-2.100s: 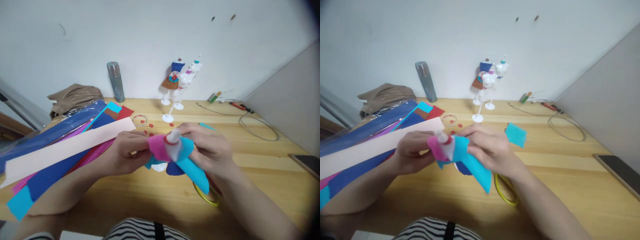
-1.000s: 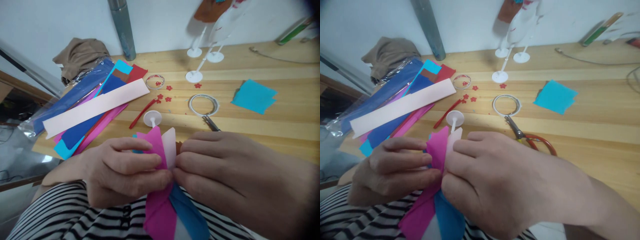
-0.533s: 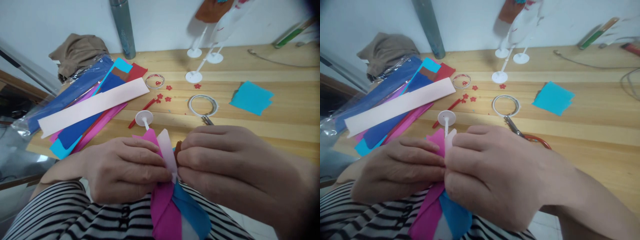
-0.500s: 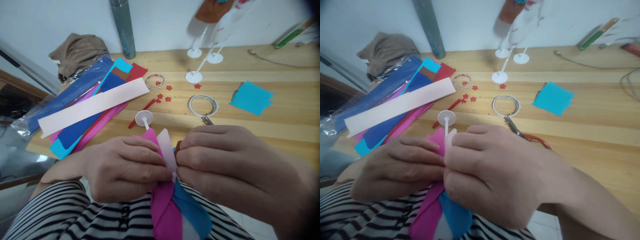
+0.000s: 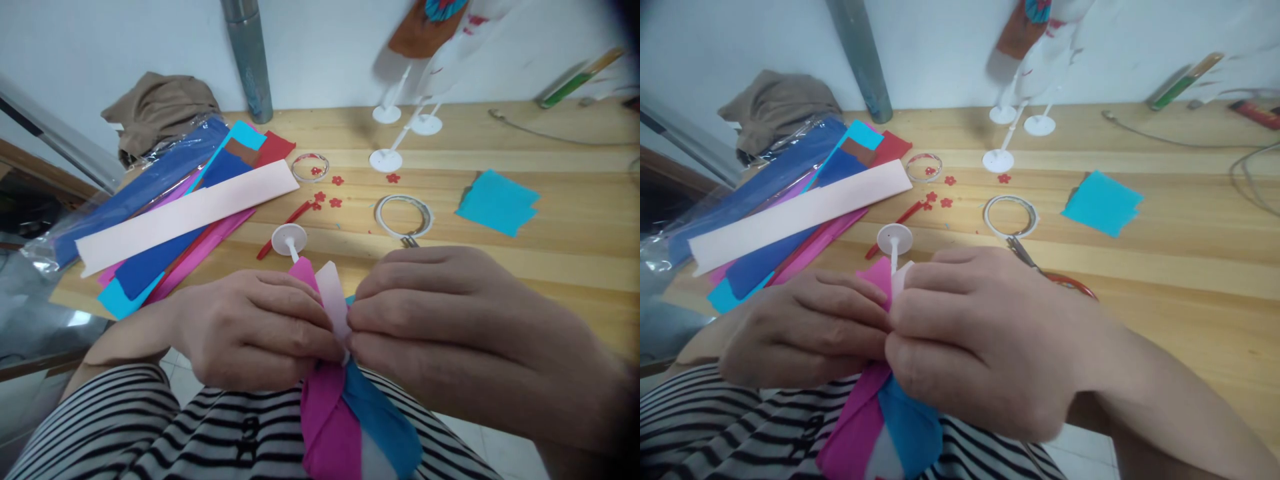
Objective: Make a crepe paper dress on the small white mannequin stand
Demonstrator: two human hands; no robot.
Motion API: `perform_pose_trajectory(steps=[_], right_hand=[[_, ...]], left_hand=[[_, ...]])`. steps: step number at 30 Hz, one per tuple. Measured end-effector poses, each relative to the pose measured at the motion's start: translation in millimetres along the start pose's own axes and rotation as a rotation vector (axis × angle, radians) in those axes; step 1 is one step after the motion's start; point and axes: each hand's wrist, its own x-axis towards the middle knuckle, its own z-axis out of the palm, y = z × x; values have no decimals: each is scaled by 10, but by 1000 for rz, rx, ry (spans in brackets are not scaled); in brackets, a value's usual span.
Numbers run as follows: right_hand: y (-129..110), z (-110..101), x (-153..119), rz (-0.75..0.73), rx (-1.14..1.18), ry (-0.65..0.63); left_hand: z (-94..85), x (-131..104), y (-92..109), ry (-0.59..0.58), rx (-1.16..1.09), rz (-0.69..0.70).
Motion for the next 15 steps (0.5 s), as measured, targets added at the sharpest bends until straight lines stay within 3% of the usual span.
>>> perform_pose_trajectory(steps=[4, 12, 15], right_hand=[[-46, 62, 25, 79, 181, -15], [-55, 88, 13, 71, 162, -6], [-43, 138, 38, 52, 172, -35]], left_hand=[[-53, 47, -23, -106, 21, 43], [86, -22, -33, 100, -68, -68], [143, -61, -8, 122, -36, -145]])
